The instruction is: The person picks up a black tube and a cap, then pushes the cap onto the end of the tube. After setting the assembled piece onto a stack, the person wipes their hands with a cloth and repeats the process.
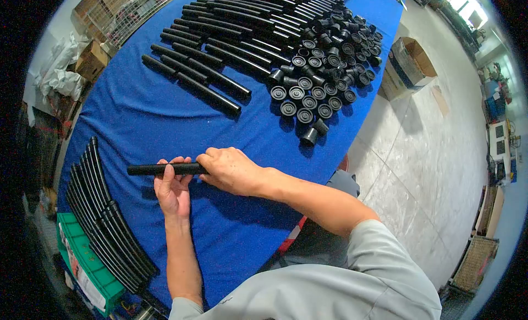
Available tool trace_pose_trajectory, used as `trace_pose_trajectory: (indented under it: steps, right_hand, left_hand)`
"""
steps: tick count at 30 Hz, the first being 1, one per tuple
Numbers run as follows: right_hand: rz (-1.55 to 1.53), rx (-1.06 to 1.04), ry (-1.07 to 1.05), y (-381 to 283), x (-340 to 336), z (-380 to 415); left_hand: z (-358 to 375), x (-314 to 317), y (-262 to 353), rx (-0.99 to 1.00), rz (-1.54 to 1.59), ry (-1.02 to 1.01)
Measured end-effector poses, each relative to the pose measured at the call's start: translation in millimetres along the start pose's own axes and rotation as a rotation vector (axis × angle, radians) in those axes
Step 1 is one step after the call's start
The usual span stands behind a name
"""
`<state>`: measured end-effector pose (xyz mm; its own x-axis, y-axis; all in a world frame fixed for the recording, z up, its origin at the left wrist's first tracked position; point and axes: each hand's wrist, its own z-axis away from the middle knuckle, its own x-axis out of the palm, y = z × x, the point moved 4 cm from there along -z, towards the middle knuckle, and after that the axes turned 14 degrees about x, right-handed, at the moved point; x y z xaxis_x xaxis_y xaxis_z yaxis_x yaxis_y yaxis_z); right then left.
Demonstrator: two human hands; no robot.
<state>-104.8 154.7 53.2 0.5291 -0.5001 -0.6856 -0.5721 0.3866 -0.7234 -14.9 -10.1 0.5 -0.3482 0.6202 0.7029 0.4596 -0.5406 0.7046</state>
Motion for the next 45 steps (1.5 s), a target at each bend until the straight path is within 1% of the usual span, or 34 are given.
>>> trace_pose_trajectory:
  steps: [11,14,16,17,20,22,23,26,27,30,31,34,35,38,41,45]
  right_hand:
    - [0.049,-0.012,0.062,-2.6,1.8,-0.3]
    - [0.122,-0.032,0.103,-2.5,1.2,1.0]
    - [0.21,-0.087,0.176,-0.9,2.2,2.9]
    - [0.253,-0.115,0.213,-0.9,2.6,3.5]
    - [0.025,-0.016,0.083,-3.2,-2.4,3.0]
    - [-0.235,0.211,-0.174,-1.1,-12.5,-3.9]
    - [-0.365,0.324,-0.302,0.8,-12.8,-4.9]
    - [-0.108,-0.028,0.101,4.6,1.5,-1.6]
    - [-0.006,-0.029,0.071,-2.1,-1.3,0.6]
    - [-0.166,0.014,0.038,0.9,-2.7,0.1]
    - [-0.279,0.057,-0.078,3.1,-5.8,-2.8]
    - [-0.289,0.086,-0.055,6.9,-4.4,-4.5]
    - [-0.199,-0.016,0.056,7.1,-1.5,-2.4]
    - [0.021,-0.06,0.078,0.1,-6.1,0.0]
    - [-0.119,-0.021,-0.052,0.0,-5.0,0.8]
    - [-0.088,-0.006,-0.062,2.3,-2.6,0.8]
  left_hand:
    - [2.2,-0.2,1.7,0.011,-0.015,0.034]
    - [2.4,7.4,1.1,0.006,0.008,0.087]
    - [1.7,12.3,0.0,-0.002,0.016,0.11]
    - [1.1,9.7,-0.9,-0.013,0.016,0.085]
    - [-0.7,-1.4,-0.5,-0.035,0.031,0.026]
    - [-0.8,-1.7,0.0,-0.044,0.06,0.0]
    - [-0.5,-0.9,0.0,-0.039,0.059,0.027]
    - [0.3,2.2,-1.4,-0.041,0.072,0.084]
    - [-0.5,-0.7,-1.3,-0.051,0.085,0.09]
    - [-2.0,-8.5,-1.7,-0.052,0.103,0.063]
    - [-2.0,-9.3,-1.7,-0.047,0.106,0.046]
    - [-0.6,-6.8,-2.9,-0.043,0.108,0.103]
    - [-0.9,-3.2,-2.4,-0.052,0.086,0.108]
    - [-1.0,1.6,0.8,-0.065,0.043,0.103]
    - [-1.1,0.8,1.6,-0.071,0.043,0.054]
    - [-0.6,0.6,1.2,-0.071,0.028,0.048]
